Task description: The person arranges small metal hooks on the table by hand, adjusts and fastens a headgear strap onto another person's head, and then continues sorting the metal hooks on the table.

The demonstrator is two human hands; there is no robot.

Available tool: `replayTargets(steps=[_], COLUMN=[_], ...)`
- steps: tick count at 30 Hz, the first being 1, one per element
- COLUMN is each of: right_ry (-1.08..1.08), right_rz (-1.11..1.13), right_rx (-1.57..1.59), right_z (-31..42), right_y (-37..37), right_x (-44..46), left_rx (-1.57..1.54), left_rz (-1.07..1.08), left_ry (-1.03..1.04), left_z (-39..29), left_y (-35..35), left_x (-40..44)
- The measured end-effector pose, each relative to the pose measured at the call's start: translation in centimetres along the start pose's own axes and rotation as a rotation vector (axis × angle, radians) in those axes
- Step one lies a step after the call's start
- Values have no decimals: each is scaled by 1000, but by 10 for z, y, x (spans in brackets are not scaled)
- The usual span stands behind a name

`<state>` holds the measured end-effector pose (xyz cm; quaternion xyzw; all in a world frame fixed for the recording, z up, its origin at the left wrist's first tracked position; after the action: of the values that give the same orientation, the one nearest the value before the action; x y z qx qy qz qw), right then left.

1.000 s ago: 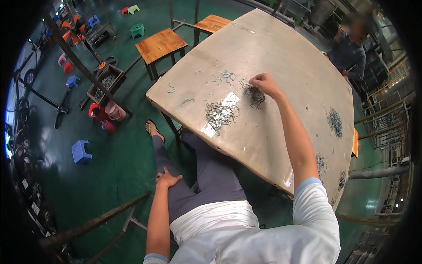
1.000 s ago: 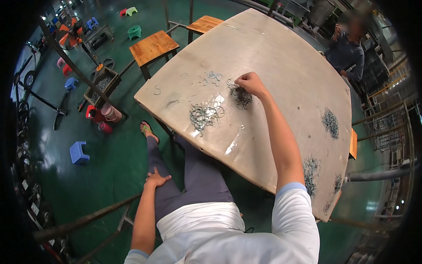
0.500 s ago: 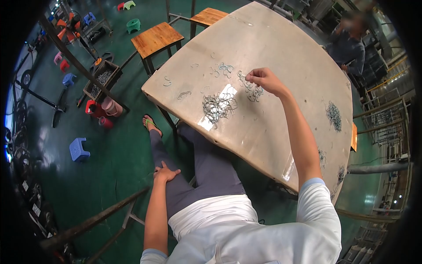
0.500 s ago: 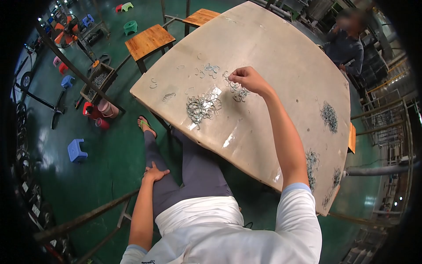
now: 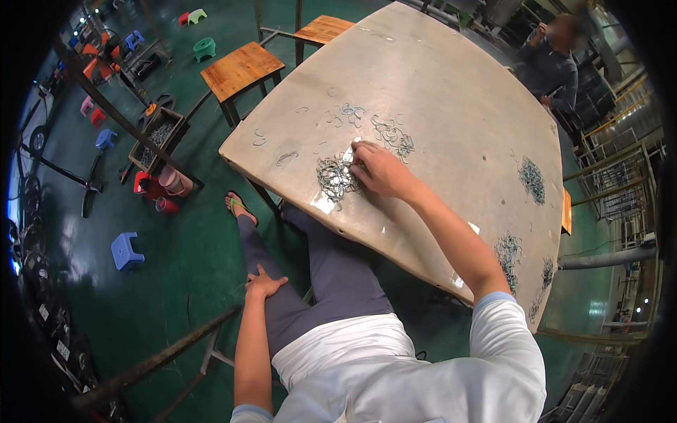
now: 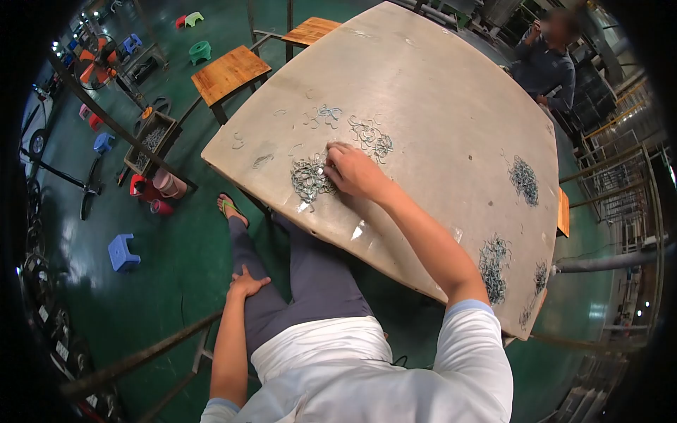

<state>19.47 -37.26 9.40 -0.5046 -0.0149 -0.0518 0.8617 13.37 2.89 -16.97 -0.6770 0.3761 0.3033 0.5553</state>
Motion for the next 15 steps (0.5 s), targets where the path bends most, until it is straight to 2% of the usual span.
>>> replayTargets(steps=[1, 4, 7, 8, 12, 15], right_ry=[144, 204, 275, 214, 229, 133], right_rz=[132, -294, -373, -437, -216, -377], right_rx=[109, 28, -369, -386, -151, -323], right_z=[13, -20, -32, -37, -29, -27], right_y=[-9, -18, -22, -12, -11, -12], right_x=[-5, -1, -3, -6, -15, -17], left_rx=[4, -28, -10, -13, -26, -36], left_rz=[-2, -11, -28, -25, -22, -14], left_ry=[-3, -3, 6, 4, 7, 5], left_z=[0, 1, -3, -3, -1, 0], left_y=[0, -1, -3, -5, -2, 1], left_x=[0, -5, -6, -6, -2, -4])
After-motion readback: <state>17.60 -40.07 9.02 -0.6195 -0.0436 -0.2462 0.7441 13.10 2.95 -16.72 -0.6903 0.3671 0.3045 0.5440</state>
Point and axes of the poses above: each hand's wrist, its own x-axis towards the middle knuckle, its own y-axis out of the palm, z = x × y, the point moved 6 cm from there along x, towards the middle knuckle, and after that the axes turned 14 degrees about y, right-handed, at the moved point
